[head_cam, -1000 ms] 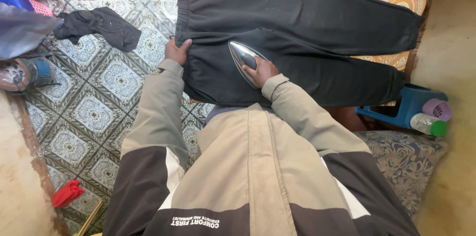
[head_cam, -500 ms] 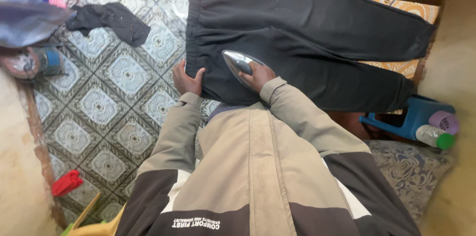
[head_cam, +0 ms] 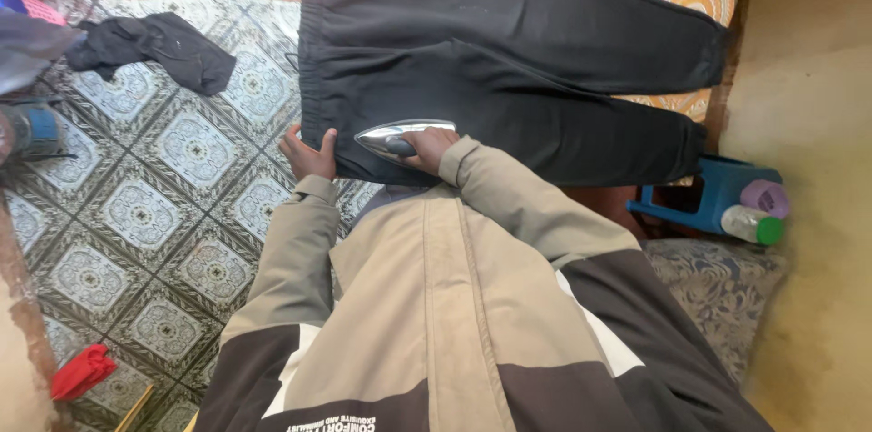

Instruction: The person irons black pants on a low surface, moving an iron across the fabric and adjusting the garment by hand to press different sections.

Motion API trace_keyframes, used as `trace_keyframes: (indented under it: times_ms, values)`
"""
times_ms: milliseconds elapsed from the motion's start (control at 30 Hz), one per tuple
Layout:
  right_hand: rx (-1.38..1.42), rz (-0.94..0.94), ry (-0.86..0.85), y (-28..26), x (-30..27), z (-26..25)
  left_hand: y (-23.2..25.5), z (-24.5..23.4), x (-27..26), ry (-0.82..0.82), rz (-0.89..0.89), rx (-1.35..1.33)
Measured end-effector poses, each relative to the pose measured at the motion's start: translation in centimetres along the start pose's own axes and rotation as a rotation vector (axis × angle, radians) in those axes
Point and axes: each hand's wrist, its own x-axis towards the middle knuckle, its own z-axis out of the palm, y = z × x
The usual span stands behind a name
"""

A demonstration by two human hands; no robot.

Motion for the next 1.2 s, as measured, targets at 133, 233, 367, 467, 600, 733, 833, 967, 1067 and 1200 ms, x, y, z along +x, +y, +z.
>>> trace_keyframes:
  times_ms: [133,233,367,467,600,733,833,967,1067,1200]
  values:
    - [0.070,0.199,0.179,-0.4,0.4,1.1,-1.9,1.3,-0.7,0.061,-0.144,0.056]
    - [0.094,0.251,0.249,-0.6,0.2,1.6,-3.9,2.1,-1.0,-0.037,-0.354,-0.341]
    - [0.002,0.127,0.085,-0.2,0.3,1.2,-4.4,2.5,-3.3,-0.069,-0.334,-0.297]
    - [-0.111,-0.033,-0.134,-0.7,0.2,1.4,-3.3,2.7,-3.1,-0.113,-0.261,-0.424]
    - [-0.006,-0.011,-0.052,-1.4,-0.2,1.5,-2.8,2.8,-4.7,-0.122,-0.149,-0.435]
    - [0.000,0.081,0.082,-1.1,-1.0,2.1,-4.1,2.9,-5.4,-0.157,-0.156,-0.356]
    - [0.001,0.087,0.040,-1.0,-1.6,2.0,-4.0,3.0,-5.2,-0.160,-0.050,-0.484]
    - [-0.047,0.099,0.007,0.0,-1.9,1.2,-3.8,2.8,-4.9,-0.161,-0.066,-0.405]
    - [-0.112,0.129,0.114,1.6,-1.4,0.9,-4.0,2.7,-5.0,-0.182,-0.115,-0.338]
    - [-0.067,0.140,0.144,2.4,-2.4,0.8,-4.1,2.9,-4.8,-0.177,-0.132,-0.307]
